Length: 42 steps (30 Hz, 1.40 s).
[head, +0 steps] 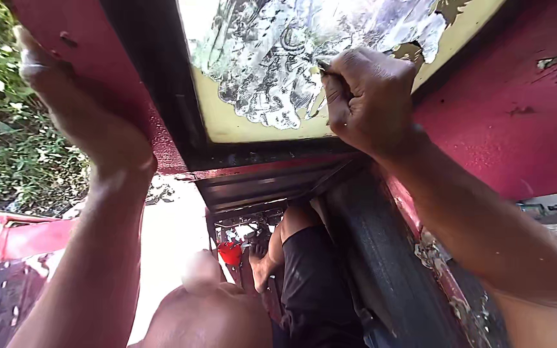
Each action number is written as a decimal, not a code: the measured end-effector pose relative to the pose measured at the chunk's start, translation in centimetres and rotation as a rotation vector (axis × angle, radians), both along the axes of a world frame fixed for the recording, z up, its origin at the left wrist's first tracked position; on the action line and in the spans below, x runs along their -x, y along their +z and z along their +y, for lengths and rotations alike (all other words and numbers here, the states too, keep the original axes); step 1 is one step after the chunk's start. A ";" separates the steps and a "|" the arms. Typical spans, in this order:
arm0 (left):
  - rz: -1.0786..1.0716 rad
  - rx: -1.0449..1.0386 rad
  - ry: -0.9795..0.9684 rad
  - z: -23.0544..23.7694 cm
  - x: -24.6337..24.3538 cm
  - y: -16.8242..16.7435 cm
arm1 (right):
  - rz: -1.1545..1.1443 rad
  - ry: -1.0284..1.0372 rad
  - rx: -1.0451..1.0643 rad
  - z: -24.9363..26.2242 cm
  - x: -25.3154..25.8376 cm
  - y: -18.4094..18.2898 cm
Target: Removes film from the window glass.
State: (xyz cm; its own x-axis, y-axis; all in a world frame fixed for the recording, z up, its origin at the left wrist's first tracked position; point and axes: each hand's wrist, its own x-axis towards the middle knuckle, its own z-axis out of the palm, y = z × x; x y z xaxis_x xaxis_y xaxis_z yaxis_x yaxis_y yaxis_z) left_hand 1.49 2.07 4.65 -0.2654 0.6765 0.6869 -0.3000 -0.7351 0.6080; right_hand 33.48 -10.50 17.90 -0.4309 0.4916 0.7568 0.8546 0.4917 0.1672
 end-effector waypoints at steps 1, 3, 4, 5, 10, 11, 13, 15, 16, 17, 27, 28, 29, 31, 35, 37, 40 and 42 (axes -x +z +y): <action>-0.014 0.001 -0.006 0.2 -0.1 -0.1 | -0.038 0.007 0.017 0.0 0.3 0.2; -0.019 -0.006 -0.024 0.7 -0.2 -0.7 | -0.117 0.012 0.074 0.1 1.5 0.5; -0.009 -0.034 -0.058 0.9 -0.2 -1.0 | -0.156 0.003 0.110 0.0 2.2 0.7; 0.011 -0.082 -0.098 1.0 -0.2 -1.1 | -0.187 -0.004 0.138 0.0 2.7 0.8; 0.103 0.137 -0.004 -6.4 -3.4 6.0 | -0.103 0.101 0.105 -0.7 -0.1 0.8; 0.102 0.124 -0.006 -6.3 -3.3 5.9 | -0.061 0.102 0.054 -0.7 -1.1 0.6; 0.078 -0.087 -0.141 -2.6 -1.4 1.8 | 0.003 0.070 -0.029 -0.5 -2.6 -0.1; 0.025 -0.127 -0.184 0.4 -0.2 -1.1 | 0.022 0.052 -0.071 -0.2 -3.0 -0.5; -0.004 -0.093 -0.170 0.9 -0.1 -1.5 | 0.017 0.047 -0.088 0.0 -2.6 -0.6; -0.026 -0.054 -0.154 0.9 -0.1 -1.5 | 0.007 0.044 -0.098 0.0 -2.2 -0.7; 0.094 0.075 0.006 -5.3 -2.8 4.5 | 0.008 0.120 0.039 -0.1 -1.9 0.9; 0.095 0.147 0.024 -6.7 -3.5 5.9 | 0.011 0.109 0.024 -0.3 -2.3 0.8; 0.089 0.177 0.019 -7.3 -3.7 6.4 | 0.002 0.097 0.014 -0.3 -2.6 0.6; 0.095 0.188 0.028 -7.5 -3.6 6.2 | -0.035 0.085 0.007 -0.1 -2.9 0.2; 0.088 -0.018 -0.034 -4.8 -2.0 3.1 | -0.089 0.069 0.002 0.2 -2.4 0.1; 0.134 -0.187 -0.180 -2.3 -0.2 0.9 | -0.100 0.067 0.047 0.2 -2.1 0.3; 0.129 0.153 0.227 -7.0 -3.3 5.2 | 0.041 0.162 0.234 -0.3 -1.9 1.2; 0.315 0.035 0.469 -9.1 -2.4 5.7 | 0.263 0.270 0.404 -1.3 -0.8 1.3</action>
State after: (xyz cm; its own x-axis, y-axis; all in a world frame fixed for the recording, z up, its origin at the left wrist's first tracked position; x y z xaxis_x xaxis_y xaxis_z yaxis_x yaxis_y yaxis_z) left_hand 3.88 -7.05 10.38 -0.3290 0.5597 0.7606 0.2533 -0.7236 0.6420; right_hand 34.31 -11.80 19.18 -0.4038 0.6633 0.6301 0.6767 0.6800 -0.2822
